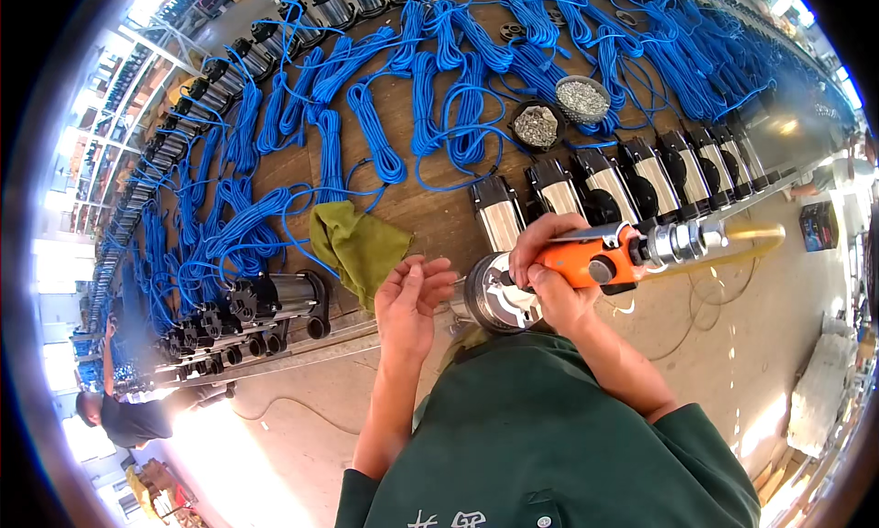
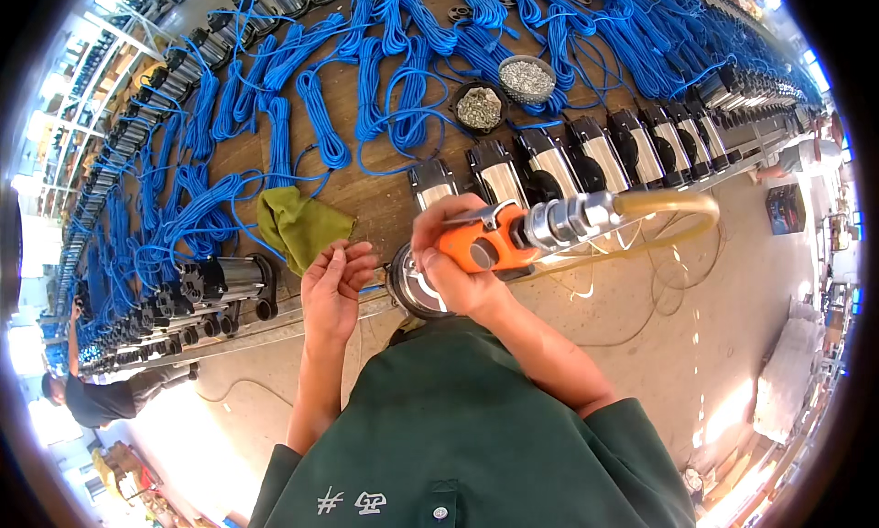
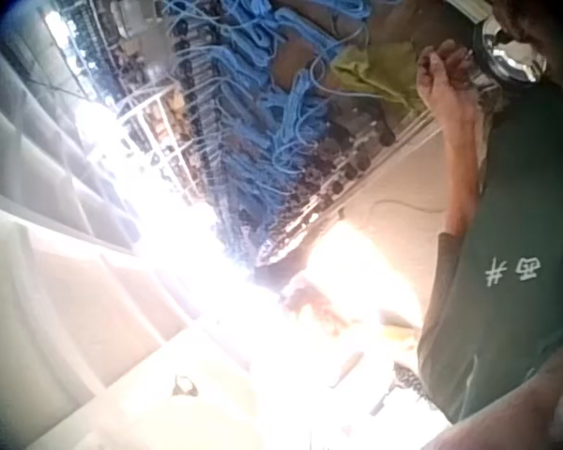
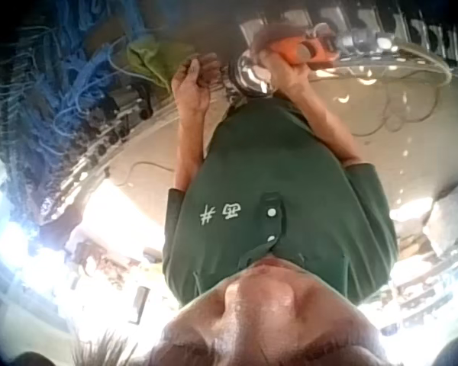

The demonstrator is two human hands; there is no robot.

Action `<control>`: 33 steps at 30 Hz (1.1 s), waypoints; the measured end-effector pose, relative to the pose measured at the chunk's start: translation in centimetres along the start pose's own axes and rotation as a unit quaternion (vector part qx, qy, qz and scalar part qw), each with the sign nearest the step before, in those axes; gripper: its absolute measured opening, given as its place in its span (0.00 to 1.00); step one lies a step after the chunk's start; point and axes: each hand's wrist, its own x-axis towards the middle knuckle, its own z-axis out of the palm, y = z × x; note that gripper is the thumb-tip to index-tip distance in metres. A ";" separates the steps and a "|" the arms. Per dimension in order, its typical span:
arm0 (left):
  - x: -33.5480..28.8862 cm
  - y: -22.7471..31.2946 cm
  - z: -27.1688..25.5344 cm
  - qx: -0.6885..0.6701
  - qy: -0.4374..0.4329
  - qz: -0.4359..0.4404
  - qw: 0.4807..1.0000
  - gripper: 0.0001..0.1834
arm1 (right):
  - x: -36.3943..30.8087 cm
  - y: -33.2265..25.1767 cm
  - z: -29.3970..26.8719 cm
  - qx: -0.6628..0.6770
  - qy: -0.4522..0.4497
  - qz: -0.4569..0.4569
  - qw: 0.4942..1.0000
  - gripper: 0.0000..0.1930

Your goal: The person assembles pump units on a production line. They take circular metal plates from a box, place them onto pump housings, and use a pneumatic screwdriver to secure them with screws.

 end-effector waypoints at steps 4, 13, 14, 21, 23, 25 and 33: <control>-0.8 0.6 1.9 0.041 -0.036 -0.037 0.998 0.13 | 0.1 -1.4 0.1 -0.002 0.051 0.026 0.998 0.19; -2.6 -0.3 5.7 -0.014 -0.077 -0.169 0.982 0.12 | -0.2 -3.6 -0.2 0.128 0.065 -0.109 0.984 0.18; -2.7 -0.4 5.9 -0.014 -0.072 -0.168 0.983 0.12 | -0.3 -3.5 -0.4 0.115 0.062 -0.115 0.985 0.17; -2.5 -0.4 6.0 0.165 -0.151 -0.179 0.958 0.14 | -1.7 -4.3 -1.7 0.117 0.063 -0.108 0.985 0.16; -2.9 -0.2 6.6 0.310 -0.162 -0.150 0.925 0.12 | -2.6 -4.6 -2.7 0.105 0.061 -0.086 0.989 0.16; -3.6 -0.9 6.4 0.385 -0.217 -0.107 0.891 0.12 | -3.8 -4.2 -3.8 0.106 0.081 -0.066 0.989 0.17; -2.4 -0.7 3.6 0.413 -0.194 -0.005 0.890 0.13 | -5.7 -3.0 -4.5 0.073 0.075 -0.014 0.994 0.15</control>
